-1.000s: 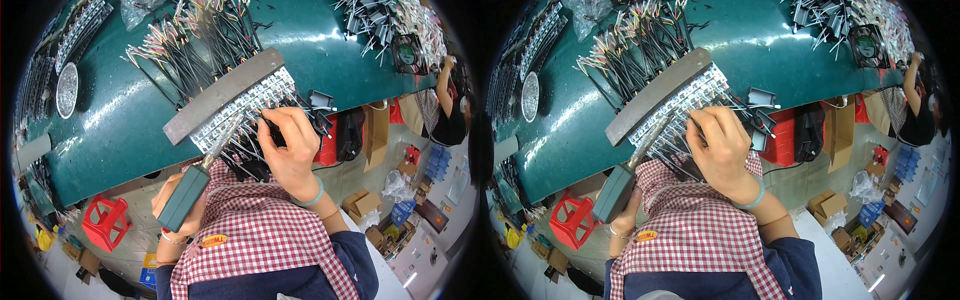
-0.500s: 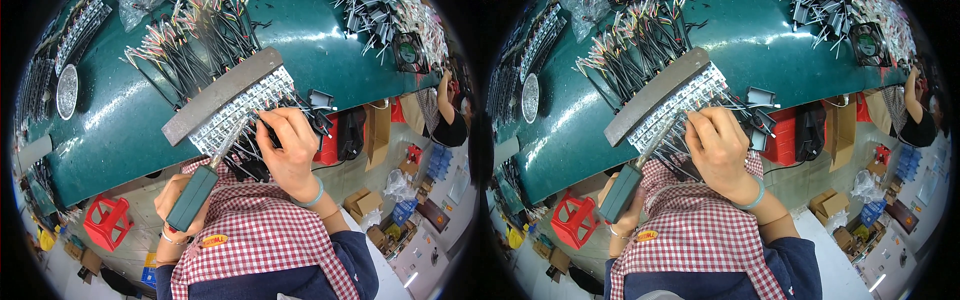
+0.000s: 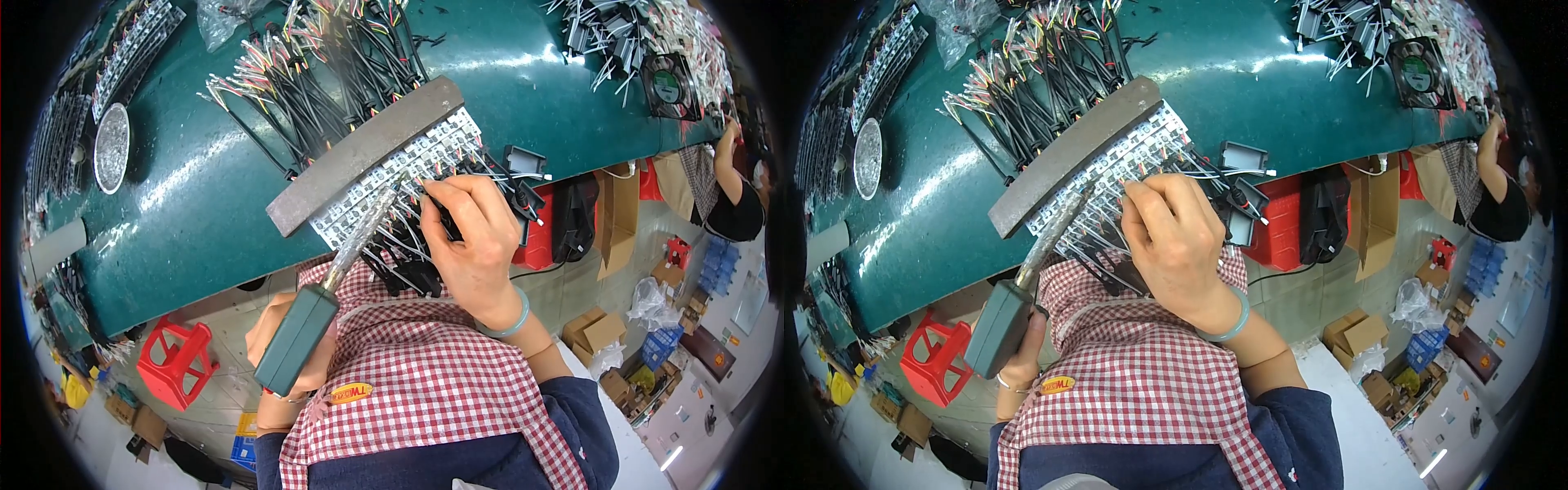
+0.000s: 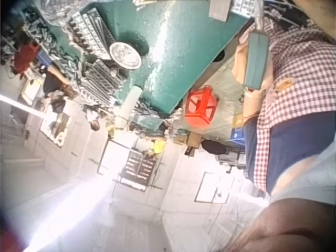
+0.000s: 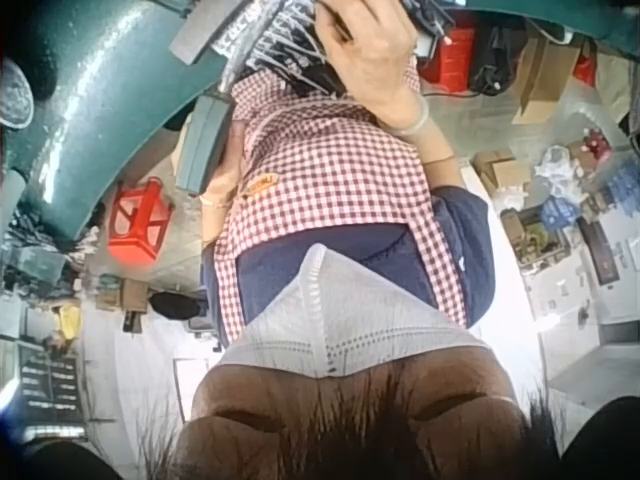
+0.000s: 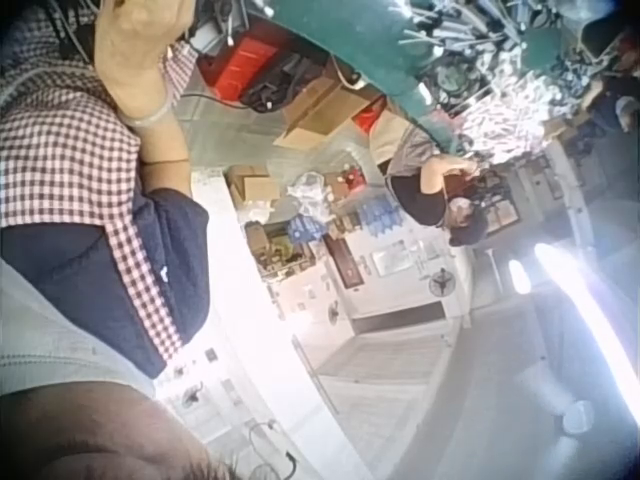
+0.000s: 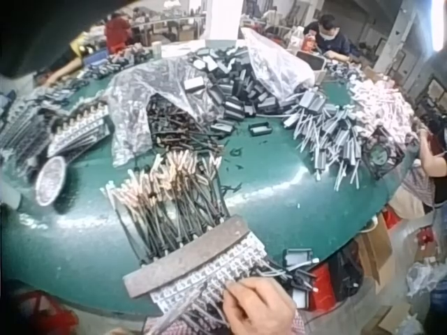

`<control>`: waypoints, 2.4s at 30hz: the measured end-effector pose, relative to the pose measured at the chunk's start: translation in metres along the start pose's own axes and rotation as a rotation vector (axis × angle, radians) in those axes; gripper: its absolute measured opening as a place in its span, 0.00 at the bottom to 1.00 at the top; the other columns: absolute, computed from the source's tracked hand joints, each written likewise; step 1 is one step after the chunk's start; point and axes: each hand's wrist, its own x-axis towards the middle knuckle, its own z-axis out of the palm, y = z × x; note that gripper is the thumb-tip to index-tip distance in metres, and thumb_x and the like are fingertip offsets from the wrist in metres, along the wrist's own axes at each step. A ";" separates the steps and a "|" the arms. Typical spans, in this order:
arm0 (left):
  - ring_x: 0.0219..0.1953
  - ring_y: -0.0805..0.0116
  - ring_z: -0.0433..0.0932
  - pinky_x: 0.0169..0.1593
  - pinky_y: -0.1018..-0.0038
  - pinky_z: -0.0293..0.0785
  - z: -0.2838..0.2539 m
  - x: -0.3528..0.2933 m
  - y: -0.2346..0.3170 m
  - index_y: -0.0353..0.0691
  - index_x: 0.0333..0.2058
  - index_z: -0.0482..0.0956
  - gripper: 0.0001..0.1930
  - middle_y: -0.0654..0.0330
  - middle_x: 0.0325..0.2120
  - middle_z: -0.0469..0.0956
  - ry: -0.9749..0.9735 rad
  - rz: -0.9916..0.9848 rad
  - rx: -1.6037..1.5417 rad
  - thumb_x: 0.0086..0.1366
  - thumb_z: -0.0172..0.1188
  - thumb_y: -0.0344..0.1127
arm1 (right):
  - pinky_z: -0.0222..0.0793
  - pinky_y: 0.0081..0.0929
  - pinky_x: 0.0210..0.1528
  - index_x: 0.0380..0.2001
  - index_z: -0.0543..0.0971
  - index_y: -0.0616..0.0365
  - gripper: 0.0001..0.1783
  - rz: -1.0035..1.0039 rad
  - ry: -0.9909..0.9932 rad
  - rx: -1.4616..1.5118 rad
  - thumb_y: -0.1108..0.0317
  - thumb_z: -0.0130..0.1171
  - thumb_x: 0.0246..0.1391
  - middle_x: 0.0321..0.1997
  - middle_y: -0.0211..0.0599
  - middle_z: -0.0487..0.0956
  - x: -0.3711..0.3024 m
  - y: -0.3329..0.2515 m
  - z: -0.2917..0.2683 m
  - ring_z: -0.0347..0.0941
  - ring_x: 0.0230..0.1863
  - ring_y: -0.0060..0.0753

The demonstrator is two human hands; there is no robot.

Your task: The person solders multiple colored wires onto a component board using a handheld soldering iron.

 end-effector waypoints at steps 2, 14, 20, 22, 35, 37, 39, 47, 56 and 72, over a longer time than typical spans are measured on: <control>0.28 0.55 0.82 0.30 0.70 0.78 0.000 0.003 0.002 0.29 0.28 0.81 0.11 0.50 0.27 0.79 0.006 0.019 0.019 0.40 0.64 0.20 | 0.71 0.30 0.30 0.33 0.79 0.61 0.15 0.018 -0.002 0.004 0.83 0.67 0.38 0.31 0.36 0.75 0.000 0.000 0.000 0.75 0.30 0.37; 0.28 0.54 0.81 0.30 0.70 0.78 0.002 0.005 0.003 0.29 0.29 0.82 0.12 0.49 0.28 0.79 -0.027 -0.021 -0.013 0.39 0.64 0.21 | 0.72 0.31 0.31 0.33 0.80 0.60 0.13 0.092 -0.019 0.031 0.80 0.68 0.40 0.32 0.36 0.77 -0.002 -0.003 0.000 0.76 0.31 0.38; 0.27 0.55 0.81 0.29 0.70 0.77 0.002 0.009 0.003 0.29 0.28 0.81 0.11 0.50 0.27 0.79 -0.041 0.003 -0.028 0.40 0.65 0.21 | 0.72 0.31 0.30 0.33 0.80 0.61 0.14 0.066 -0.022 0.010 0.80 0.68 0.40 0.32 0.37 0.76 -0.001 -0.005 0.001 0.75 0.31 0.38; 0.27 0.55 0.81 0.29 0.70 0.77 0.002 0.010 0.003 0.29 0.28 0.81 0.11 0.50 0.26 0.78 -0.047 0.001 -0.030 0.40 0.65 0.21 | 0.72 0.31 0.30 0.33 0.80 0.62 0.14 0.058 -0.022 0.002 0.80 0.68 0.39 0.31 0.37 0.75 0.000 -0.005 0.002 0.75 0.31 0.38; 0.24 0.57 0.78 0.30 0.71 0.72 0.001 0.003 -0.004 0.29 0.31 0.81 0.13 0.49 0.27 0.78 -0.087 0.029 -0.047 0.43 0.66 0.25 | 0.71 0.31 0.28 0.34 0.79 0.63 0.15 -0.012 -0.009 -0.054 0.82 0.67 0.38 0.30 0.37 0.74 -0.006 -0.006 0.002 0.74 0.29 0.38; 0.24 0.57 0.78 0.30 0.70 0.72 0.003 0.007 -0.005 0.29 0.31 0.81 0.13 0.49 0.27 0.78 -0.096 0.055 -0.031 0.43 0.66 0.26 | 0.71 0.31 0.28 0.34 0.79 0.63 0.15 -0.007 -0.007 -0.064 0.82 0.67 0.38 0.30 0.37 0.74 -0.005 -0.003 0.003 0.74 0.29 0.38; 0.25 0.56 0.80 0.28 0.71 0.76 0.003 0.009 -0.001 0.31 0.26 0.80 0.09 0.52 0.25 0.77 -0.075 0.084 0.039 0.42 0.64 0.23 | 0.71 0.31 0.28 0.34 0.79 0.63 0.15 -0.010 0.002 -0.069 0.82 0.67 0.38 0.30 0.37 0.74 -0.005 -0.003 0.003 0.73 0.29 0.38; 0.27 0.59 0.80 0.35 0.69 0.76 -0.017 -0.024 -0.022 0.33 0.31 0.81 0.13 0.52 0.28 0.79 0.163 -0.224 0.068 0.45 0.70 0.29 | 0.71 0.32 0.29 0.34 0.80 0.61 0.13 -0.010 0.020 -0.058 0.80 0.67 0.40 0.30 0.37 0.74 0.004 -0.002 0.008 0.74 0.30 0.39; 0.31 0.60 0.80 0.42 0.70 0.76 -0.084 0.031 -0.026 0.30 0.34 0.81 0.10 0.52 0.30 0.81 0.874 0.089 0.484 0.54 0.68 0.27 | 0.71 0.37 0.37 0.35 0.82 0.64 0.11 0.016 -0.085 -0.063 0.82 0.65 0.45 0.35 0.43 0.76 -0.009 -0.003 -0.016 0.74 0.36 0.46; 0.23 0.76 0.76 0.25 0.80 0.70 -0.037 0.033 -0.061 0.30 0.42 0.80 0.15 0.59 0.34 0.81 0.872 -0.228 -0.455 0.55 0.66 0.22 | 0.69 0.38 0.39 0.36 0.81 0.66 0.12 -0.023 -0.134 -0.020 0.83 0.63 0.45 0.35 0.43 0.74 -0.009 -0.006 -0.022 0.72 0.37 0.45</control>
